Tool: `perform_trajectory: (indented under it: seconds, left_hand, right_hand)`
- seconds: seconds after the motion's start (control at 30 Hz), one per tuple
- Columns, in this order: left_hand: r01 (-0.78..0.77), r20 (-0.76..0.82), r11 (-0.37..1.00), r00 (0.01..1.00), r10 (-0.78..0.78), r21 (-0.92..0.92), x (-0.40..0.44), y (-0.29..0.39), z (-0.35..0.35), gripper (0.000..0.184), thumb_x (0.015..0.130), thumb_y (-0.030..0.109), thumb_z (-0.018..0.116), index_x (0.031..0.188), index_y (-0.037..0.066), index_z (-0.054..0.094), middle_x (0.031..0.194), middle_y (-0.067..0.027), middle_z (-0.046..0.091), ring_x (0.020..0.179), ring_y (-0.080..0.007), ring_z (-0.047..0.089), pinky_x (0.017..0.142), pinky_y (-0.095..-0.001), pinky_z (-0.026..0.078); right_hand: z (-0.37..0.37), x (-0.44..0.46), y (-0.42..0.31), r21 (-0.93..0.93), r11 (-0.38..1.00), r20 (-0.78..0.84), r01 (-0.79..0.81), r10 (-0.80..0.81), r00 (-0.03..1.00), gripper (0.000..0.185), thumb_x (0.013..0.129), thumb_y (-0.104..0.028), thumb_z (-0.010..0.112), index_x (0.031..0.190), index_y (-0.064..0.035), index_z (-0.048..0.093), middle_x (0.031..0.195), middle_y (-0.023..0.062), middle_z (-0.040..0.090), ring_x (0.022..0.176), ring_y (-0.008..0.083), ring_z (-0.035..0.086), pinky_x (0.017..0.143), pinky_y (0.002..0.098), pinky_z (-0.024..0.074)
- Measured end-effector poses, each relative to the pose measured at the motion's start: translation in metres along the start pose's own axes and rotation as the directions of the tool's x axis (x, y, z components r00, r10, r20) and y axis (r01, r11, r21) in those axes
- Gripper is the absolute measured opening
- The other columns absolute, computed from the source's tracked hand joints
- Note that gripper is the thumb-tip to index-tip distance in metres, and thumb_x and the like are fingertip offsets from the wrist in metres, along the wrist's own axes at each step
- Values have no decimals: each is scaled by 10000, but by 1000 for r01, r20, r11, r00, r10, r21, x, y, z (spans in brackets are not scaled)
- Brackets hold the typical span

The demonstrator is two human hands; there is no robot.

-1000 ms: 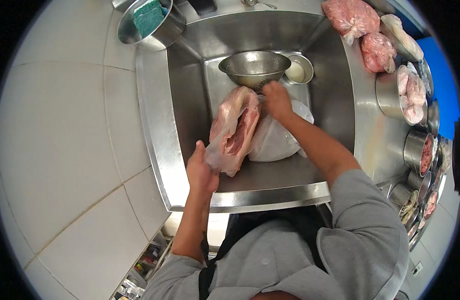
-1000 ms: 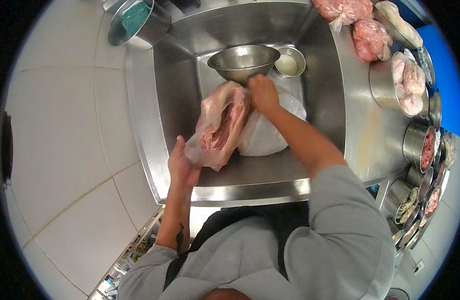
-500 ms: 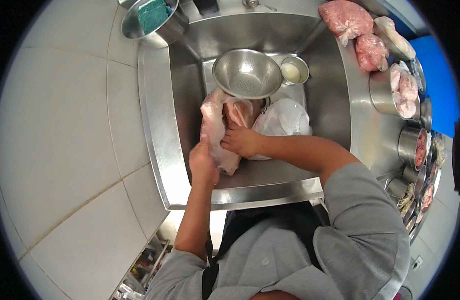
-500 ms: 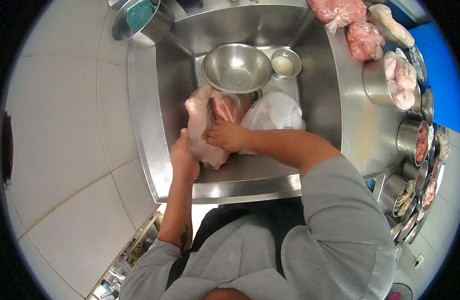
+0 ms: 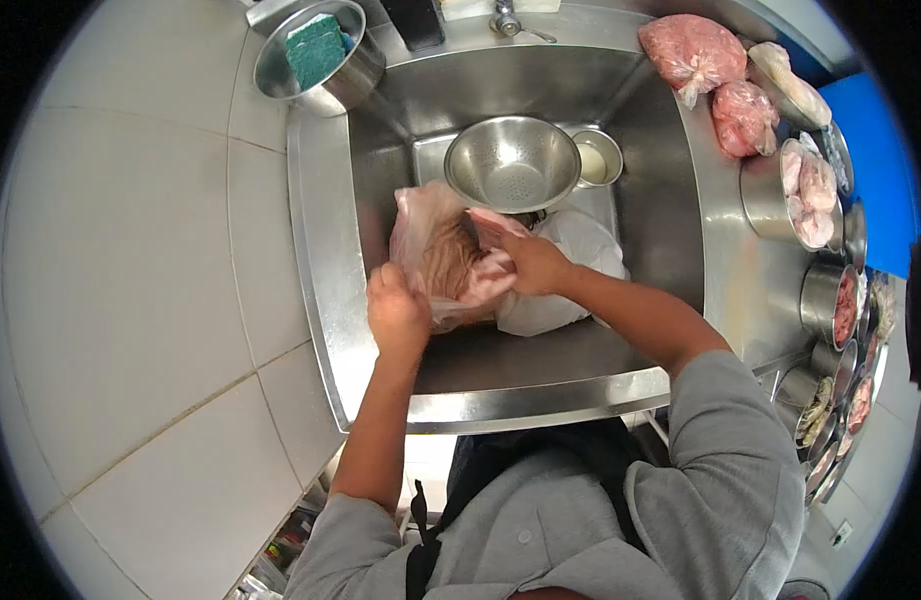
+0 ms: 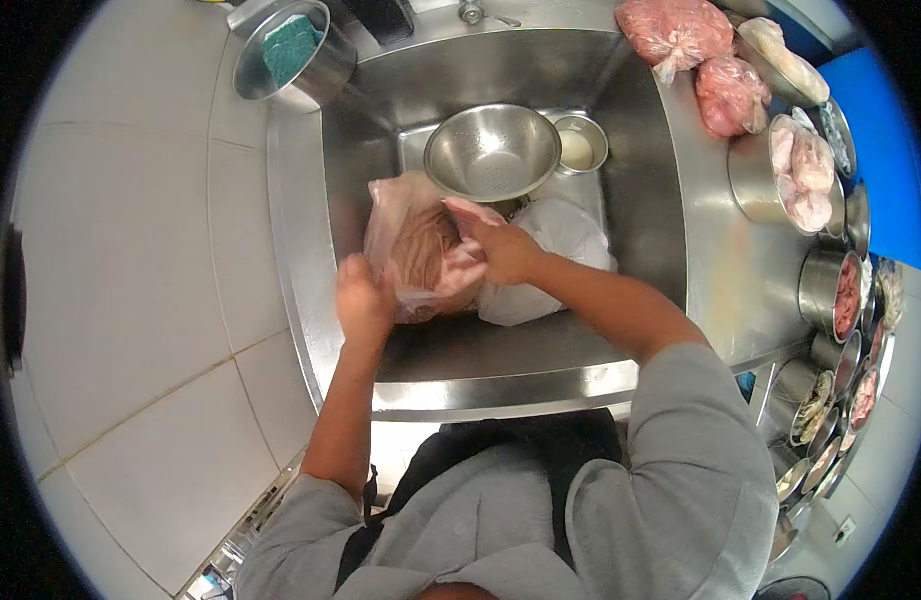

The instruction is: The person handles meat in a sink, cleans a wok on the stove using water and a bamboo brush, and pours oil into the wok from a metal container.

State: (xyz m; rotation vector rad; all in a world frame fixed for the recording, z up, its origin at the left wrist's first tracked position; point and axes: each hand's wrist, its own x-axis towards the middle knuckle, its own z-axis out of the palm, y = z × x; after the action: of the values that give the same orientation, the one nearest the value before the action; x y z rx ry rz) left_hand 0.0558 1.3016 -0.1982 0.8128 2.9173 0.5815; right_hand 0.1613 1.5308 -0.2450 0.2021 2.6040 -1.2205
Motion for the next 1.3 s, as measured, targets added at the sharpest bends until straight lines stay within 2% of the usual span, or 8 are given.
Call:
perform_trajectory:
  seconds: [0.17,0.27,0.33,0.4,0.47,0.7,1.03,1.3]
  left_hand:
    - [-141,-135,970,984,115,-196,-10,24,4,505,742,44,673,1225,-5,534,1112,-241,587,1086,-402,566,960,-447,458]
    - [271,445,736,894,46,-620,-14,22,51,542,754,67,684,1266,1,520,1192,-244,582,1138,-391,557,1012,-449,430]
    - [-172,372,798,815,445,-577,-10,36,85,591,760,101,699,1310,8,507,1260,-228,579,1174,-368,562,1024,-425,431]
    - [-269,448,807,719,532,-526,-3,54,91,632,753,138,719,1333,15,500,1281,-230,575,1196,-369,554,1031,-414,428]
    - [-123,606,852,652,457,-509,-4,65,92,692,748,231,746,1361,26,500,1311,-234,569,1233,-368,540,1040,-409,423]
    - [-237,883,963,415,217,-126,47,47,103,714,847,409,663,1406,11,461,1313,-251,577,1213,-425,546,1025,-418,430]
    - [-258,268,875,883,386,-410,55,41,-14,495,857,242,654,1274,-12,568,1239,-255,613,1131,-407,599,959,-441,473]
    - [-68,361,858,888,285,-510,-14,-6,-44,560,828,225,684,1306,-31,544,1278,-250,594,1190,-406,563,1020,-417,441]
  right_hand:
    - [33,-59,80,-200,975,75,98,-85,994,398,764,-202,695,1105,-37,574,1086,174,623,1038,399,591,895,474,468]
    - [27,-82,127,-359,899,175,251,-199,964,298,778,-152,666,1054,-65,596,999,153,617,988,379,606,882,472,471]
    - [45,-110,164,-586,660,576,470,-69,815,231,861,-196,590,1046,-59,609,1035,130,640,976,338,613,902,446,470]
    - [38,-143,145,-553,759,366,344,-149,919,291,859,-180,565,1114,-69,649,1086,131,666,1004,326,632,919,443,486]
    - [15,-135,104,-430,877,392,-215,396,830,398,827,-145,630,1218,-74,617,1231,138,643,1117,317,614,947,445,483]
    - [-63,-123,55,-256,885,-214,-389,341,915,419,826,-223,667,1216,-79,616,1158,168,671,1073,350,634,934,451,494]
    - [-212,-69,-9,-123,962,-593,-245,127,796,245,801,-204,678,974,-32,688,904,187,691,868,369,671,776,450,525]
    - [-204,-1,-48,-498,855,-114,-148,105,988,448,793,-287,724,1172,-55,663,1116,185,683,1049,360,643,924,436,502]
